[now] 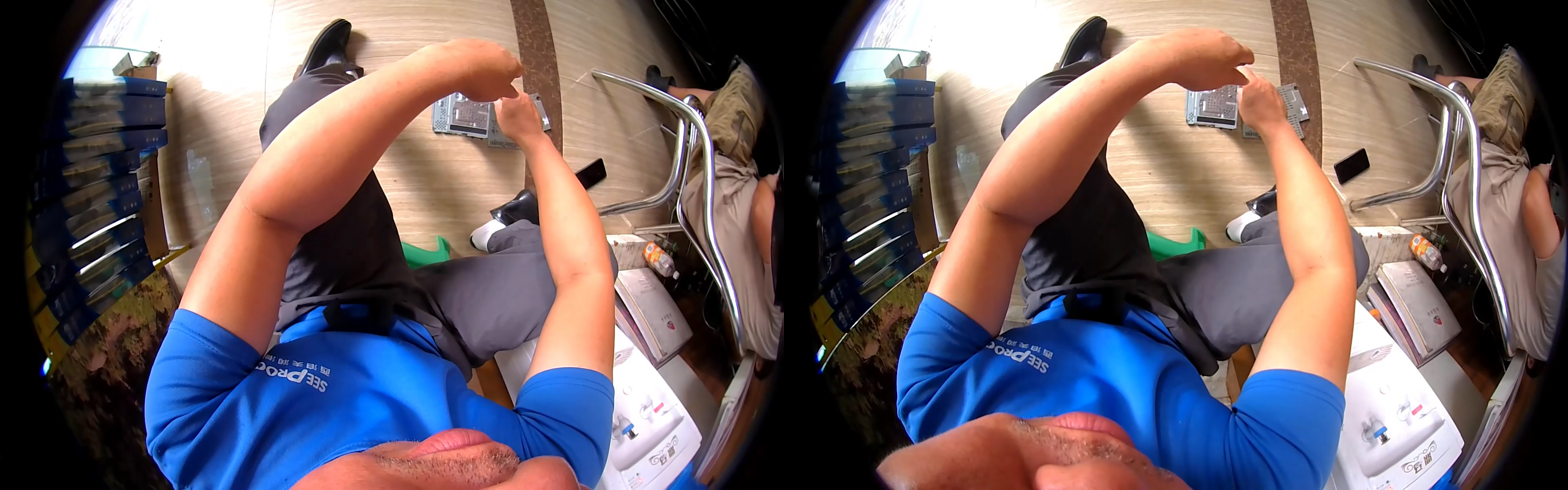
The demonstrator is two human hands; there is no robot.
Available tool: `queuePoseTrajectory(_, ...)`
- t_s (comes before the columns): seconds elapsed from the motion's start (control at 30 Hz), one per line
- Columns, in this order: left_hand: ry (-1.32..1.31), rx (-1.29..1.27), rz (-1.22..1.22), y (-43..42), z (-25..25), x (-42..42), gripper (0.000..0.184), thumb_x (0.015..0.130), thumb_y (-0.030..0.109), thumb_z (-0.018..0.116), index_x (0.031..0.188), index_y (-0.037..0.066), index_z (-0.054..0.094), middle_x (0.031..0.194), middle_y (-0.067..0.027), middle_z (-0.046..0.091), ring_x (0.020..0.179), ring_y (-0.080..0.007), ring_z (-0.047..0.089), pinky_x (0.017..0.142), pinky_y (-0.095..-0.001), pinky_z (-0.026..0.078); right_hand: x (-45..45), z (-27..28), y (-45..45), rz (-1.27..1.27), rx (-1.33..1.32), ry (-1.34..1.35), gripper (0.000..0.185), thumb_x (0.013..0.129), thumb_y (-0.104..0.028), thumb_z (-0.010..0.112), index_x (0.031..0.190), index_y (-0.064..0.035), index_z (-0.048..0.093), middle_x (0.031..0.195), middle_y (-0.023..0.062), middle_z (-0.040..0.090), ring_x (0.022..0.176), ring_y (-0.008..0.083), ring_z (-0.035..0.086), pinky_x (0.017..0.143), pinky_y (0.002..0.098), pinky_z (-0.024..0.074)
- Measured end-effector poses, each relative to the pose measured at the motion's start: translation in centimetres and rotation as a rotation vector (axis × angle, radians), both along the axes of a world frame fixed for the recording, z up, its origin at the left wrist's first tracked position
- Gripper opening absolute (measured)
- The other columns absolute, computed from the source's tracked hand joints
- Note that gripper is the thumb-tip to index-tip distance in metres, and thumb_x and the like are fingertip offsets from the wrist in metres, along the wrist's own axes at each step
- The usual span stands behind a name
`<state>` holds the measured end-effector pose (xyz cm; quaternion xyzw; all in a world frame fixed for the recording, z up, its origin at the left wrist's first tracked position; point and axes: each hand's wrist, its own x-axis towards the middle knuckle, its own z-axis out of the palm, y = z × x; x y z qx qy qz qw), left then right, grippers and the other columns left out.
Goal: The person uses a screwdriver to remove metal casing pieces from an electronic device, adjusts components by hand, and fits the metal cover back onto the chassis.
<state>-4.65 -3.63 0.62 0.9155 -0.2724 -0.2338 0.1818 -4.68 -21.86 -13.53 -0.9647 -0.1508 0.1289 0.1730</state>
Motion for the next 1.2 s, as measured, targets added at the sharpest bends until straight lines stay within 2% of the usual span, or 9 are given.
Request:
queuePoseTrajectory(0.23,-0.054,0.0,-0.011,-0.1,-0.8,0.0,0.047,0.095,0.038,0.058,0.13,0.006,0.058,0.117,-0.0183,0.066,0.112,-0.0366,0.061,0.095,-0.0462,0.049,0.1,-0.7,-0.5,0.077,0.085,-0.106,0.039,0.089,-0.014,0.061,0.127,-0.015,0.056,0.108,0.02,0.067,0.1,0.0398,0.064,0.088,0.048,0.0515)
queuePoseTrajectory(0.4,-0.021,0.042,0.0,-0.3,-0.3,-0.1,0.048,0.095,0.037,0.058,0.133,0.007,0.056,0.12,-0.017,0.066,0.113,-0.0353,0.061,0.096,-0.0455,0.048,-0.2,0.4,0.0,0.029,-0.012,-0.036,0.033,0.089,-0.017,0.063,0.121,-0.0144,0.061,0.097,0.02,0.069,0.094,0.0403,0.065,0.085,0.0481,0.0525)
queuePoseTrajectory(0.6,-0.019,0.038,-0.003,-0.2,-0.3,-0.1,0.047,0.095,0.037,0.058,0.132,0.007,0.057,0.118,-0.0166,0.067,0.112,-0.0351,0.062,0.095,-0.0458,0.049,0.0,0.1,0.1,0.013,-0.056,-0.056,0.028,0.09,-0.022,0.064,0.116,-0.0136,0.063,0.093,0.0207,0.07,0.092,0.0406,0.066,0.082,0.0482,0.0536)
queuePoseTrajectory(1.13,-0.003,0.024,0.005,-0.2,-0.3,0.0,0.047,0.095,0.037,0.058,0.13,0.006,0.057,0.116,-0.0179,0.067,0.109,-0.0361,0.063,0.094,-0.0466,0.049,0.1,-0.1,0.2,-0.027,-0.034,-0.03,0.023,0.09,-0.021,0.061,0.111,-0.0128,0.066,0.098,0.0211,0.069,0.095,0.0399,0.066,0.083,0.0484,0.0535)
queuePoseTrajectory(1.2,-0.009,0.022,0.009,-0.2,-0.4,0.0,0.046,0.095,0.037,0.058,0.13,0.006,0.057,0.116,-0.0177,0.067,0.109,-0.036,0.063,0.094,-0.0465,0.049,-0.4,0.7,0.5,0.077,-0.183,0.005,0.022,0.091,-0.019,0.059,0.11,-0.01,0.065,0.103,0.0208,0.068,0.099,0.0393,0.065,0.086,0.0482,0.0529)
